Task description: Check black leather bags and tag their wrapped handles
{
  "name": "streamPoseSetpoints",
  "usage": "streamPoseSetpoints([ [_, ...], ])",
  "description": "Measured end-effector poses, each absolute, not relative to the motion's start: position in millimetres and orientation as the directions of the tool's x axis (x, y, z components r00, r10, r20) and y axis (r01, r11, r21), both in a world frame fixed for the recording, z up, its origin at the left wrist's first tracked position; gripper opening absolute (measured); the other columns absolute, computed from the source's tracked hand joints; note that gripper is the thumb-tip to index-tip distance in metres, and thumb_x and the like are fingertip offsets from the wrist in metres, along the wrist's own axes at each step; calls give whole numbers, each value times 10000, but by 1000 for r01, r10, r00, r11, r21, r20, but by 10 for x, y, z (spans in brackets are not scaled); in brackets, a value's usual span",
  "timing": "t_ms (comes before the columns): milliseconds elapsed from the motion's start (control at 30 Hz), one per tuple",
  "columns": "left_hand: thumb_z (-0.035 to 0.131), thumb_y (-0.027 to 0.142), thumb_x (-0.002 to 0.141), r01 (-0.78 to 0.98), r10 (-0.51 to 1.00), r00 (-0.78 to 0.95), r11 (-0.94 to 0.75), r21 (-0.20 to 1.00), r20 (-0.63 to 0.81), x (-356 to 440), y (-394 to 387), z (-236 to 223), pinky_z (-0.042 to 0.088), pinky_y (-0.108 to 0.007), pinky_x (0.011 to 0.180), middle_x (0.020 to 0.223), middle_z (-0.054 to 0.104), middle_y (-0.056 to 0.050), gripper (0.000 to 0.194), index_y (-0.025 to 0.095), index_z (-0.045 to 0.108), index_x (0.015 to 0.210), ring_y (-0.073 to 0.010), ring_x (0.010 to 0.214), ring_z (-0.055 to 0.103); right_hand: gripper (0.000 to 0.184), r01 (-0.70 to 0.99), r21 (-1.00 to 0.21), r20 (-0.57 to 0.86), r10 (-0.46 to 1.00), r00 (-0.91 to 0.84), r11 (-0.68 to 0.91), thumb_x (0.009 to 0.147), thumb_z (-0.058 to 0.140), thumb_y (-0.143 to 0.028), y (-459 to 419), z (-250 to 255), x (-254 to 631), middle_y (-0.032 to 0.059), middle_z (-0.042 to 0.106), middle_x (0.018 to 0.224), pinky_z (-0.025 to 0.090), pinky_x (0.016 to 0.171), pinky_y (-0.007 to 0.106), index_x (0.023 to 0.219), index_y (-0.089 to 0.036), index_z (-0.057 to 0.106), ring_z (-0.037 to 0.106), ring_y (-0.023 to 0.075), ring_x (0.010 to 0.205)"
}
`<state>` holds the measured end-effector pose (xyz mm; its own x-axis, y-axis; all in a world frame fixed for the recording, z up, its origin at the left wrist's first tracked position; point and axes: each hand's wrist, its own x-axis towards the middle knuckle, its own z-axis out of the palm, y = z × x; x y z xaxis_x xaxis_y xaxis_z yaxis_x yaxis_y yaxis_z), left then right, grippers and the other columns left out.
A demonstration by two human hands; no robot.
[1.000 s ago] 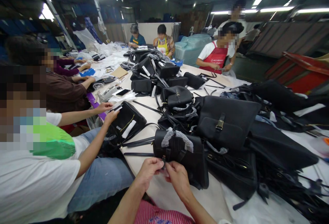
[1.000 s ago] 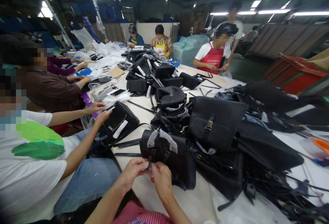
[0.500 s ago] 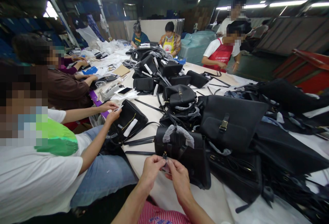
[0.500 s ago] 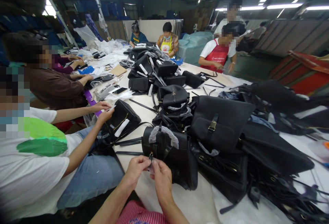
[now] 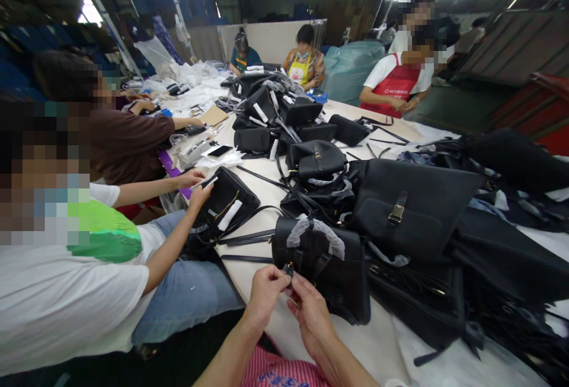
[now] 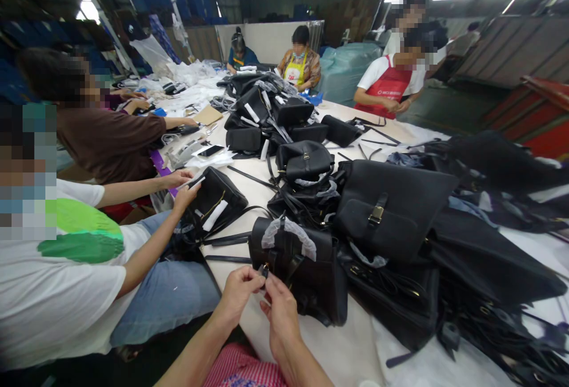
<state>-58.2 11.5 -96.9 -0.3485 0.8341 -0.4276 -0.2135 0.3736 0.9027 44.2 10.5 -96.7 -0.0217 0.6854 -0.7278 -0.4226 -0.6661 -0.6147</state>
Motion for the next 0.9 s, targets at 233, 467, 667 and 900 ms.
streamPoseSetpoints([
  [233,714,233,522,-322,797,-324,413,852,-509,-566,113,-991,401,-245,535,488,541,38,177,173,551,488,-105,508,484,483,-443,-673,-668,744,22,-592,401,904,-385,116,-925,470,52,760,917,445,636,236,825,-181,793,603,172,794],
  [467,781,255,497,-433,766,-279,438,788,-579,-552,102,-998,413,-234,537,520,555,49,258,173,544,558,-92,505,511,442,-510,-651,-669,743,34,-563,408,907,-362,123,-986,491,33,755,832,464,599,213,785,-169,781,590,129,686],
  [667,798,260,483,-461,752,-183,503,731,-633,-584,103,-927,397,-230,538,633,651,-10,308,132,688,741,-117,576,567,461,-571,-607,-682,731,16,-553,375,921,-346,114,-954,512,26,762,805,507,611,195,783,-181,783,622,128,694],
  [900,823,305,466,-434,743,-198,518,737,-639,-544,106,-944,353,-225,521,564,603,12,263,139,652,578,-99,541,511,470,-556,-624,-667,745,15,-549,338,942,-376,120,-965,524,27,754,838,507,558,158,733,-177,782,616,106,673],
])
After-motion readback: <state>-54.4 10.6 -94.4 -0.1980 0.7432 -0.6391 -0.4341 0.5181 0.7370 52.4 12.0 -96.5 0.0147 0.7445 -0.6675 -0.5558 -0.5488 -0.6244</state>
